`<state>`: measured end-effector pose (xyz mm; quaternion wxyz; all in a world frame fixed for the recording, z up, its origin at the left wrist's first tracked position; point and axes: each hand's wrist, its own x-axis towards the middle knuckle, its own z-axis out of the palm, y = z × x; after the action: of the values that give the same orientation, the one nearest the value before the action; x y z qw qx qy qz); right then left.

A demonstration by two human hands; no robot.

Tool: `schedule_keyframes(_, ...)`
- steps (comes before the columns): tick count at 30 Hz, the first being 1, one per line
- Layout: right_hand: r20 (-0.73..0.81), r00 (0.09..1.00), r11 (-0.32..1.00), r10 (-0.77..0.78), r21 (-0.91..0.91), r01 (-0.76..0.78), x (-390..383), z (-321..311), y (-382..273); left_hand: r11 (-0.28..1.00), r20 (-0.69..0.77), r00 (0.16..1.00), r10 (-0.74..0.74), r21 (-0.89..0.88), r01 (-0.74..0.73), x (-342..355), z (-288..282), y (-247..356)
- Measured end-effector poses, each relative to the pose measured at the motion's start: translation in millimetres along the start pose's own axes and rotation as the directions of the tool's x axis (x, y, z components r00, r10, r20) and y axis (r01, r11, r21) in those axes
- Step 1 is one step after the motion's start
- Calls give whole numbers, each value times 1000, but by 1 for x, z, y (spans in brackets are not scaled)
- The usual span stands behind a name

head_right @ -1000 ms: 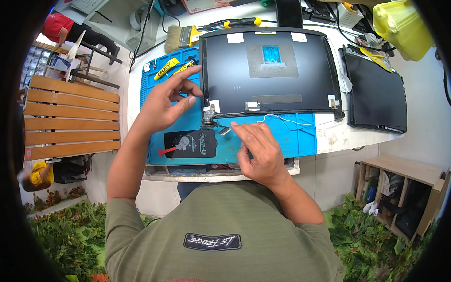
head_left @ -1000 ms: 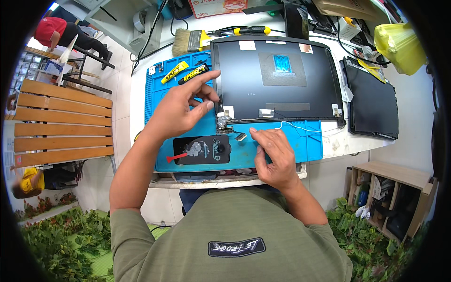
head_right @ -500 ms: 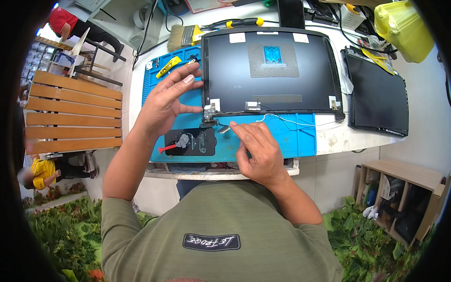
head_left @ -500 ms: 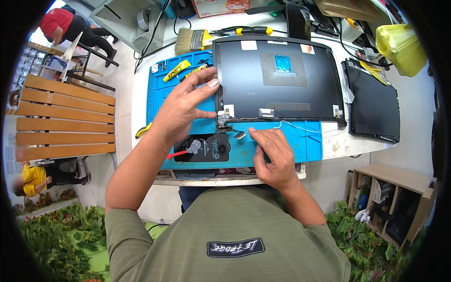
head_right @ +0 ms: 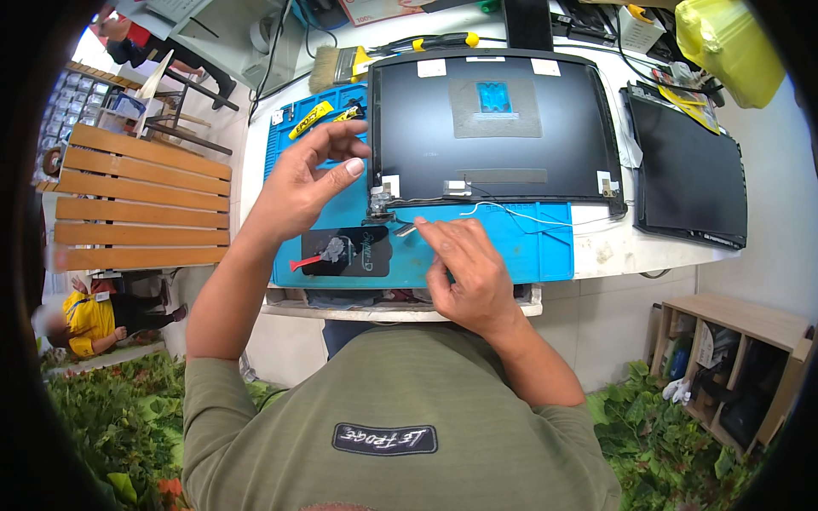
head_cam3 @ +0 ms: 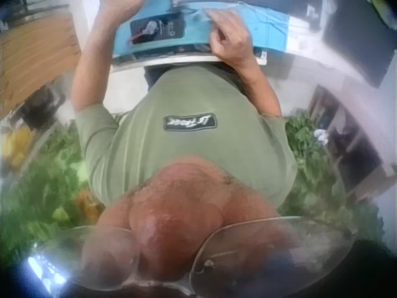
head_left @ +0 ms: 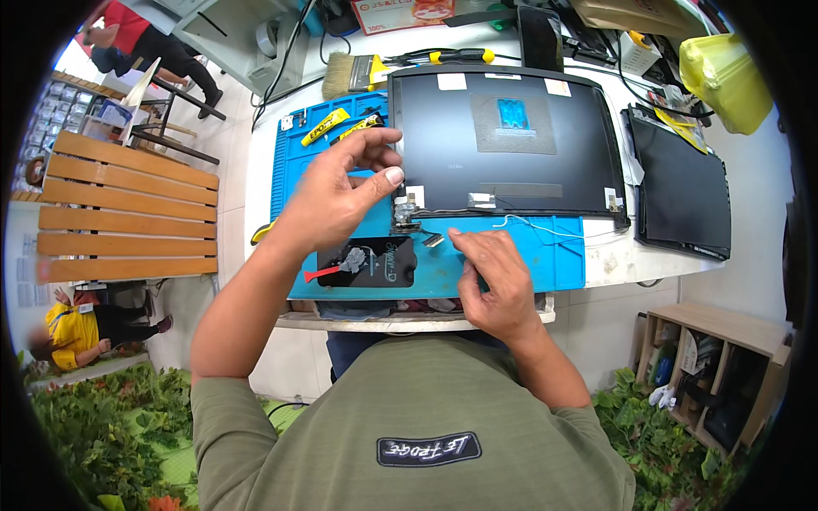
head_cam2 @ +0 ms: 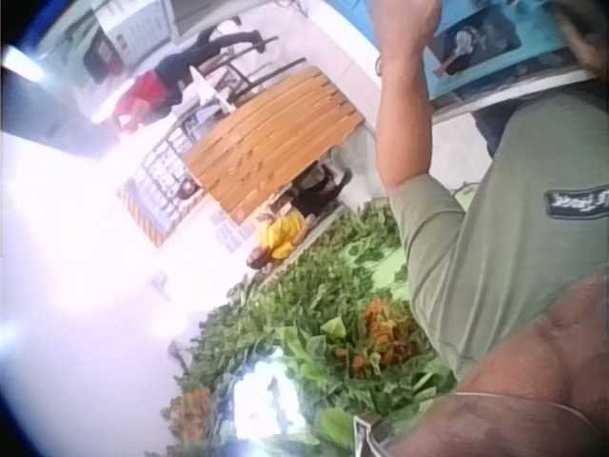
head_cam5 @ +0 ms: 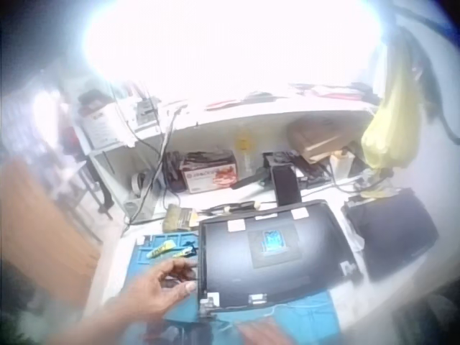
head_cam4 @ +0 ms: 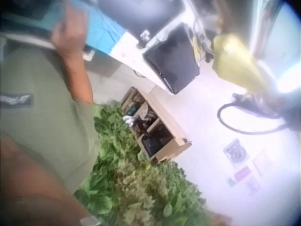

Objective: The person works on the internal components of a disassembled laptop screen assembly, using hands to manipulate small wires and connectors near the hinge area while the screen panel rests on a blue mat.

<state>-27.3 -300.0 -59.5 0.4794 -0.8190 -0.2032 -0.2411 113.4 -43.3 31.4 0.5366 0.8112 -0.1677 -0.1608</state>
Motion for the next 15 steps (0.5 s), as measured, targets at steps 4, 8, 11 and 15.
schedule_keyframes(4,-22,1000,999,-10,-35,9,-5,1,6,994,-193,979,71,93,-54,-1,-46,7)
schedule_keyframes(8,-14,1000,1000,3,-22,-3,-4,-1,3,963,-359,928,96,268,4,-29,-84,21)
schedule_keyframes(11,-9,1000,999,-11,-36,11,-4,0,3,926,-273,962,28,370,78,-59,-90,5)
schedule_keyframes(15,-16,1000,1000,19,-7,-19,-6,0,-1,925,-26,996,-88,368,92,-104,-61,-22)
